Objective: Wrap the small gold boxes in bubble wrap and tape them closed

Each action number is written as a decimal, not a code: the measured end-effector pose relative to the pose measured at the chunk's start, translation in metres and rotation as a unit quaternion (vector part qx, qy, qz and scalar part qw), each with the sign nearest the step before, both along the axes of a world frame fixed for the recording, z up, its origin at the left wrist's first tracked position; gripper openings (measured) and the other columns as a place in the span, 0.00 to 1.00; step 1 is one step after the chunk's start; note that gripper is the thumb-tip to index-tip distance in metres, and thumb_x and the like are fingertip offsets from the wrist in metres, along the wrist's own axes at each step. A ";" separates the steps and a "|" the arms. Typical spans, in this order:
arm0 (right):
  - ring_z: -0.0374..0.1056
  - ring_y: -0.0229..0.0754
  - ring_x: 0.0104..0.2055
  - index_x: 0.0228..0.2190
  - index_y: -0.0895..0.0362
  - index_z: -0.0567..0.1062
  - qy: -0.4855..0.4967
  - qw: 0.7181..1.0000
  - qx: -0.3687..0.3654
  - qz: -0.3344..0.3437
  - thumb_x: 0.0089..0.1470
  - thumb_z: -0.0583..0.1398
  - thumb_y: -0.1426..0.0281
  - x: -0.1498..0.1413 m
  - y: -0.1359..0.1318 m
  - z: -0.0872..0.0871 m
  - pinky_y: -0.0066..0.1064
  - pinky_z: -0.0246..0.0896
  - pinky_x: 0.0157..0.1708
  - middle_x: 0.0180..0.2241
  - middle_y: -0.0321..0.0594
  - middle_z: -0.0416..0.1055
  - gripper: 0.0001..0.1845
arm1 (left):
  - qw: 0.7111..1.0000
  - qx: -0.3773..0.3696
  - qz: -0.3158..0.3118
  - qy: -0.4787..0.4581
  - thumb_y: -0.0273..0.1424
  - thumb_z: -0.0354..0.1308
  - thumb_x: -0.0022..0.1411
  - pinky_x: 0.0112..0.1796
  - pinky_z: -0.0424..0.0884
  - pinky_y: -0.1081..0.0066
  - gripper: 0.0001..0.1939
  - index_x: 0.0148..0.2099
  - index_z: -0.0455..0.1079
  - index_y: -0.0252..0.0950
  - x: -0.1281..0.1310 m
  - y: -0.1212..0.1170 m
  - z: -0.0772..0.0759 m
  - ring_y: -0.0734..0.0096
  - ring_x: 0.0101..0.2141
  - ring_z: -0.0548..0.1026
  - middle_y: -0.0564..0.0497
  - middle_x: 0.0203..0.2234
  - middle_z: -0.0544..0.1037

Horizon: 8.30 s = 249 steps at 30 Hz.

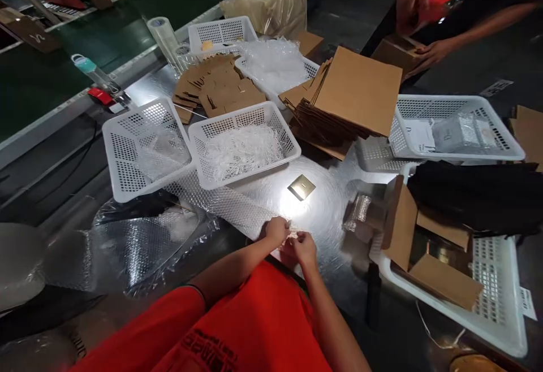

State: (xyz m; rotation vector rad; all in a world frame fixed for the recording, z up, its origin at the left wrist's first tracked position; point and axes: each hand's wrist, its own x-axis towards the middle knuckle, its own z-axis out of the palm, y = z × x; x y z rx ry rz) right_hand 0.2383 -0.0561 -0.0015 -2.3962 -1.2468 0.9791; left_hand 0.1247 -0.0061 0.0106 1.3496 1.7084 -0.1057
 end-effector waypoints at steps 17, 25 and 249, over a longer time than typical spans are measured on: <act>0.70 0.55 0.45 0.40 0.54 0.66 -0.181 0.979 -0.062 0.064 0.57 0.55 0.54 0.029 -0.019 0.023 0.38 0.62 0.36 0.42 0.51 0.71 0.17 | 0.996 0.015 -0.093 -0.006 0.25 0.55 0.65 0.51 0.69 0.63 0.10 0.46 0.76 0.36 0.004 -0.027 -0.008 0.58 0.49 0.75 0.42 0.46 0.79; 0.66 0.58 0.46 0.42 0.60 0.69 -0.242 0.959 -0.007 0.149 0.59 0.56 0.59 -0.036 -0.025 0.005 0.44 0.60 0.46 0.42 0.57 0.69 0.17 | 0.966 0.116 -0.232 -0.008 0.22 0.49 0.67 0.53 0.66 0.64 0.15 0.52 0.72 0.37 -0.045 -0.047 -0.008 0.60 0.52 0.69 0.43 0.51 0.73; 0.64 0.44 0.28 0.22 0.52 0.67 0.123 0.963 0.195 -0.140 0.42 0.54 0.39 0.041 0.063 -0.026 0.38 0.61 0.33 0.23 0.41 0.72 0.28 | 0.964 0.177 -0.199 0.012 0.32 0.61 0.57 0.60 0.66 0.56 0.44 0.72 0.47 0.31 -0.022 0.016 -0.013 0.48 0.61 0.66 0.35 0.65 0.61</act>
